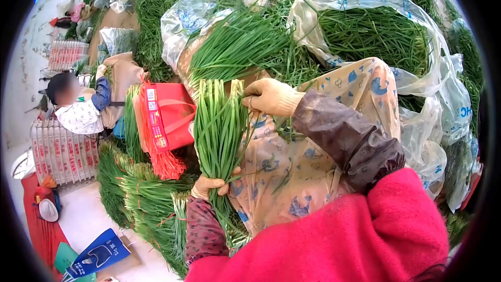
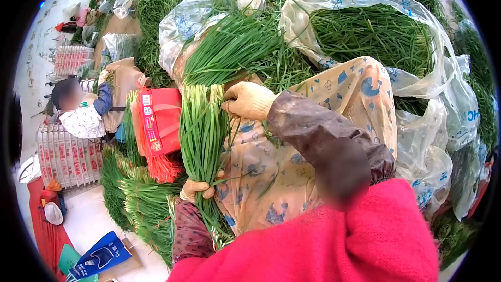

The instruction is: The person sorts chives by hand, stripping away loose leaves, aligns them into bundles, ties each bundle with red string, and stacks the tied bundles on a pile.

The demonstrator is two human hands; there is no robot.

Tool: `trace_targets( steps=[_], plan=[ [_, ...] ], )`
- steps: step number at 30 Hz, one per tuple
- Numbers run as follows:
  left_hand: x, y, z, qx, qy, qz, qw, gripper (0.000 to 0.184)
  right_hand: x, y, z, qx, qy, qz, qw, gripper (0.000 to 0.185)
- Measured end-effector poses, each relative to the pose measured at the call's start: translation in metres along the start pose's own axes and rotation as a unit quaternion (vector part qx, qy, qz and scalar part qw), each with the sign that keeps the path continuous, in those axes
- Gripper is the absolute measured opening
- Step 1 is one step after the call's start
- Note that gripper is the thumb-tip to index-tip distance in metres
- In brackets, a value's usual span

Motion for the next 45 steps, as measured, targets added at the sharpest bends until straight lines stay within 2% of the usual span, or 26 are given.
trace_targets(
  steps=[1, 3, 6, 9, 11, 12, 13, 14, 15, 16, 17, 18, 20, 21, 23, 25, 27, 29, 31, 33, 35, 39, 40, 41, 43, 45],
  plan=[
    [-0.001, 0.000, -0.002, 0.001, 0.000, 0.000, 1.000, 0.060, 0.001, 0.000, 0.000, 0.003, -0.022, -0.020, 1.000, 0.040],
    [0.000, 0.000, 0.002, -0.017, 0.007, 0.004, 1.000, 0.062, 0.002, 0.000, -0.003, 0.054, 0.035, -0.067, 0.996, 0.034],
    [0.006, 0.001, 0.010, 0.001, -0.004, -0.005, 1.000, 0.065, -0.007, 0.010, -0.010, 0.104, 0.260, -0.078, 0.957, 0.030],
    [0.004, 0.000, 0.007, 0.007, -0.005, -0.020, 1.000, 0.067, -0.017, 0.007, -0.019, 0.113, 0.347, -0.146, 0.920, 0.024],
    [0.005, 0.002, 0.008, 0.012, 0.001, -0.020, 1.000, 0.067, -0.020, -0.001, -0.047, 0.060, 0.422, 0.002, 0.905, 0.029],
    [0.006, 0.002, 0.008, 0.016, 0.006, -0.017, 1.000, 0.068, -0.017, -0.013, -0.072, 0.134, 0.446, -0.001, 0.885, 0.029],
    [0.005, 0.001, 0.007, 0.014, 0.006, -0.017, 1.000, 0.068, -0.029, -0.005, -0.110, 0.215, 0.407, -0.013, 0.888, 0.029],
    [0.003, 0.001, 0.004, 0.009, 0.014, -0.009, 1.000, 0.068, -0.023, -0.004, -0.153, 0.369, 0.309, -0.065, 0.874, 0.029],
    [0.002, 0.001, 0.003, 0.006, 0.023, -0.001, 1.000, 0.068, -0.008, 0.005, -0.198, 0.450, 0.168, 0.012, 0.877, 0.031],
    [0.001, 0.001, 0.002, 0.007, 0.024, 0.002, 1.000, 0.068, 0.002, 0.006, -0.228, 0.455, -0.038, -0.041, 0.888, 0.033],
    [0.002, 0.001, 0.002, 0.005, 0.033, 0.018, 0.999, 0.067, 0.011, -0.001, -0.250, 0.450, -0.116, -0.080, 0.882, 0.035],
    [0.005, 0.000, 0.002, 0.002, 0.040, 0.036, 0.999, 0.067, 0.003, 0.006, -0.250, 0.480, 0.017, -0.014, 0.877, 0.037],
    [0.003, -0.003, -0.003, -0.015, 0.050, 0.041, 0.998, 0.066, -0.016, 0.012, -0.216, 0.411, 0.200, 0.049, 0.888, 0.047],
    [0.002, -0.004, -0.003, -0.031, 0.062, 0.044, 0.997, 0.065, -0.020, 0.011, -0.180, 0.316, 0.250, 0.045, 0.914, 0.053],
    [0.005, -0.006, 0.003, -0.031, 0.066, 0.058, 0.996, 0.064, -0.020, 0.008, -0.102, 0.152, 0.249, -0.079, 0.953, 0.066],
    [0.007, -0.004, 0.004, -0.025, 0.066, 0.070, 0.995, 0.062, -0.002, 0.003, -0.055, 0.085, 0.206, -0.003, 0.975, 0.068],
    [0.005, -0.003, 0.001, -0.034, 0.048, 0.066, 0.996, 0.061, 0.022, -0.003, -0.030, 0.069, 0.063, 0.048, 0.994, 0.080],
    [0.002, -0.004, 0.001, -0.054, 0.065, 0.049, 0.995, 0.061, 0.038, -0.015, 0.006, -0.013, -0.065, -0.030, 0.997, 0.104],
    [0.004, -0.003, 0.005, -0.011, 0.015, 0.047, 0.999, 0.062, 0.042, -0.025, 0.037, -0.107, -0.271, -0.120, 0.949, 0.112],
    [0.010, -0.005, 0.023, -0.005, -0.011, 0.047, 0.999, 0.065, 0.034, -0.019, 0.048, -0.169, -0.331, -0.085, 0.925, 0.119],
    [0.009, -0.009, 0.029, 0.002, -0.037, 0.047, 0.998, 0.068, 0.025, -0.014, 0.038, -0.125, -0.558, -0.099, 0.814, 0.119],
    [0.001, -0.009, 0.033, -0.025, -0.099, 0.070, 0.992, 0.072, 0.027, -0.019, 0.037, -0.073, -0.484, -0.018, 0.872, 0.093],
    [-0.005, -0.008, 0.027, -0.044, -0.093, 0.073, 0.992, 0.072, 0.032, -0.019, 0.041, -0.094, -0.515, -0.005, 0.852, 0.082],
    [-0.010, -0.006, 0.022, -0.063, -0.087, 0.077, 0.991, 0.073, 0.032, -0.015, 0.039, -0.094, -0.515, -0.005, 0.852, 0.082],
    [-0.018, -0.002, 0.011, -0.056, -0.100, 0.079, 0.990, 0.074, 0.021, -0.001, 0.036, -0.122, -0.596, -0.047, 0.792, 0.079],
    [-0.018, 0.000, 0.025, -0.063, -0.084, 0.066, 0.992, 0.076, 0.026, -0.003, 0.038, -0.122, -0.608, -0.048, 0.783, 0.081]
  ],
)
Point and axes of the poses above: each hand's wrist, its own y-axis away from the middle knuckle, its own z-axis out of the palm, x = y × z, the point moved 9 cm from there along -y, towards the middle knuckle, and after that the axes turned 6 degrees about z, right-handed, at the moved point
